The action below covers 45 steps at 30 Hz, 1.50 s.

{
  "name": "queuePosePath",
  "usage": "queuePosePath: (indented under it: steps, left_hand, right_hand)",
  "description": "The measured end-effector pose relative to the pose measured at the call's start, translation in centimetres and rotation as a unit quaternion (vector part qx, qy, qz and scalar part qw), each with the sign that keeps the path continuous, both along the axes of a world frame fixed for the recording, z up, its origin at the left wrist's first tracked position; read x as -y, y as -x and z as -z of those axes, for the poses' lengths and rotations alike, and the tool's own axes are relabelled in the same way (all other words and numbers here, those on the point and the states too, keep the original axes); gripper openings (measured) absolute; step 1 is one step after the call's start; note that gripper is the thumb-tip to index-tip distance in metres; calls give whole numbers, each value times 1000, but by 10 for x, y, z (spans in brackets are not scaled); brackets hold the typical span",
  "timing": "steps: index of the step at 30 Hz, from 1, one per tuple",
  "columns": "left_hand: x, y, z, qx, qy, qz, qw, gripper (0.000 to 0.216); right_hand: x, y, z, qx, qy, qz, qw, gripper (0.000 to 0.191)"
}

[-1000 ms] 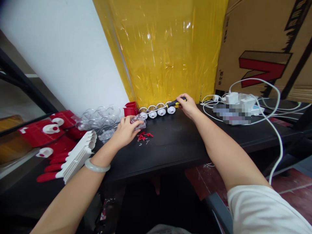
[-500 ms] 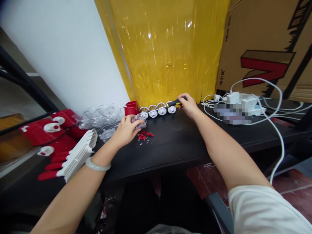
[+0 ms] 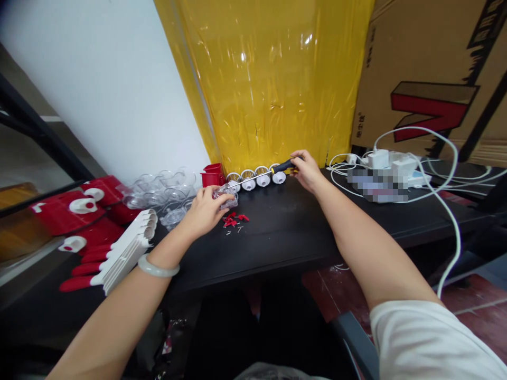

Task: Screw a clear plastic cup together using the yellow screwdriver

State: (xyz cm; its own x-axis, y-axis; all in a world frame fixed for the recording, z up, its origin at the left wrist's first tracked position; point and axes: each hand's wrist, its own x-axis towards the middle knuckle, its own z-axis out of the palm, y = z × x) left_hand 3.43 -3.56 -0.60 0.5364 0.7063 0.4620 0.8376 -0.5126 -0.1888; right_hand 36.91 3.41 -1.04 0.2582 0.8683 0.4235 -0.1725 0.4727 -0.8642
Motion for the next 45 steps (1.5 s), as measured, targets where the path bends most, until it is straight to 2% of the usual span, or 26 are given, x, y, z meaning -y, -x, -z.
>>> queuePosePath:
  steps: [3, 8, 11, 17, 29, 39, 45]
  left_hand:
    - [0, 0, 0, 2, 1, 2, 1000, 39]
    - [0, 0, 0, 4, 2, 4, 1000, 38]
    - [-1, 0, 1, 2, 1, 4, 1000, 38]
    - [-1, 0, 1, -2, -3, 5, 1000, 38]
    - [-2, 1, 1, 3, -2, 7, 1000, 37]
    - [-1, 1, 0, 10, 2, 6, 1000, 38]
    - [-5, 5, 0, 31, -1, 9, 999, 38]
  right_hand:
    - [4, 1, -2, -29, 3, -62, 998, 34]
    - [-5, 0, 4, 41, 22, 20, 999, 49]
    - [-10, 1, 7, 30, 5, 34, 999, 52]
    - [-9, 6, 6, -8, 12, 26, 1000, 50]
    - [-12, -1, 6, -14, 2, 37, 999, 50]
    - [-13, -4, 3, -46, 0, 78, 996, 42]
    - [-19, -16, 6, -35, 0, 149, 988, 33]
